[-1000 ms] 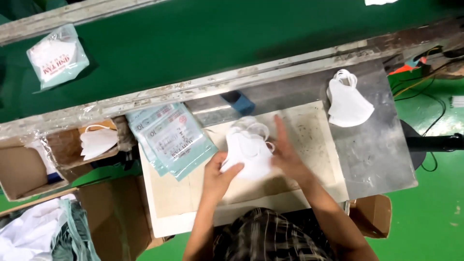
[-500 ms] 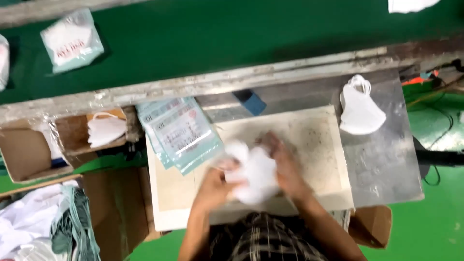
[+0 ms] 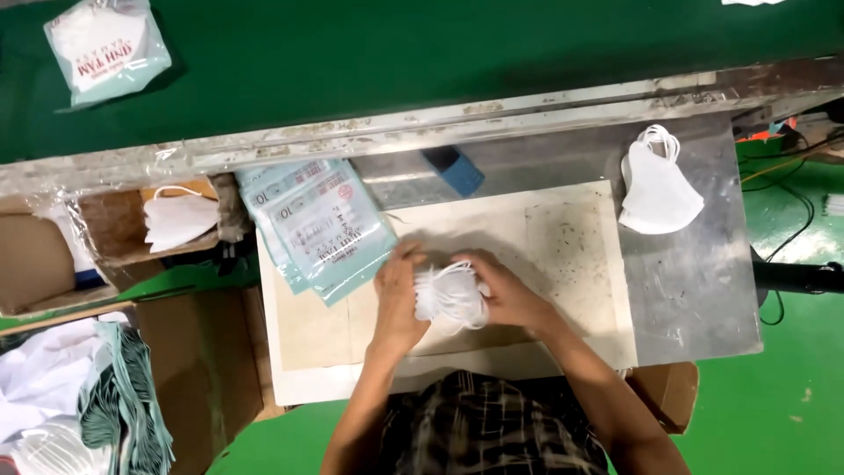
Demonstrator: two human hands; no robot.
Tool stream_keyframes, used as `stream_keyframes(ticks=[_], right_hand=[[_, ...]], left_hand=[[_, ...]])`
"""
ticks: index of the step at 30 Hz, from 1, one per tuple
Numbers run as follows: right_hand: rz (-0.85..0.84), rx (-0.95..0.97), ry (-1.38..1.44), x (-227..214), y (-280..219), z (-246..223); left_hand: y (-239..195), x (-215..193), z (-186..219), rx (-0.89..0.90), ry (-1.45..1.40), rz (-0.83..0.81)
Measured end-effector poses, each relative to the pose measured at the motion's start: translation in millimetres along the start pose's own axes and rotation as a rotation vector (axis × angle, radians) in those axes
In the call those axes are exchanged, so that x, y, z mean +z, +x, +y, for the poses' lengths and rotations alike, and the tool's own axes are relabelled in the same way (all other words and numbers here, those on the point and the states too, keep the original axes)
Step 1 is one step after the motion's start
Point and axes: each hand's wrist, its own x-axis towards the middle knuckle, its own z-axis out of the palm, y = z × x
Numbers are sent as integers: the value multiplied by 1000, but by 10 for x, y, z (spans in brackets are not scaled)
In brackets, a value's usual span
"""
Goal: The person stacks white face masks, folds the ear loops onto the stack, and inserts the stack into a printed plastic pouch. They press the pouch closed and place the packed pouch onto the conveyor belt beside the work table, repeating the cycle.
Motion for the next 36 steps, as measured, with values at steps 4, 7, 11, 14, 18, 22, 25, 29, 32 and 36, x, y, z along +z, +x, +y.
stream_keyframes(ticks=[4, 7, 11, 14, 18, 22, 25, 29, 32, 36], right_hand=[[59, -246, -39, -95, 85, -372], [167, -379, -211, -76, 69, -294], [405, -532, -212, 107, 34, -37], [324, 79, 340, 148, 20, -11], [356, 24, 540, 220, 133, -152], [203, 134, 658, 416, 339, -201], [98, 249, 885, 427, 489, -451], [-35, 556, 1041, 397, 653, -636], [-127, 532, 1053, 418, 632, -538], [-90, 278, 678, 362, 473, -503]], left_hand=[[-104, 414, -469, 141, -102, 79], [-149, 621, -699, 116, -167, 103], [-83, 176, -169, 45, -505, 20], [-267, -39, -653, 120, -213, 107], [-224, -406, -899, 62, 142, 417], [-138, -570, -972, 204, 445, 383], [-107, -574, -1125, 272, 537, 291], [-146, -506, -1206, 320, 656, 117], [-273, -379, -1057, 466, 633, 240], [-333, -417, -825, 149, 277, 262]])
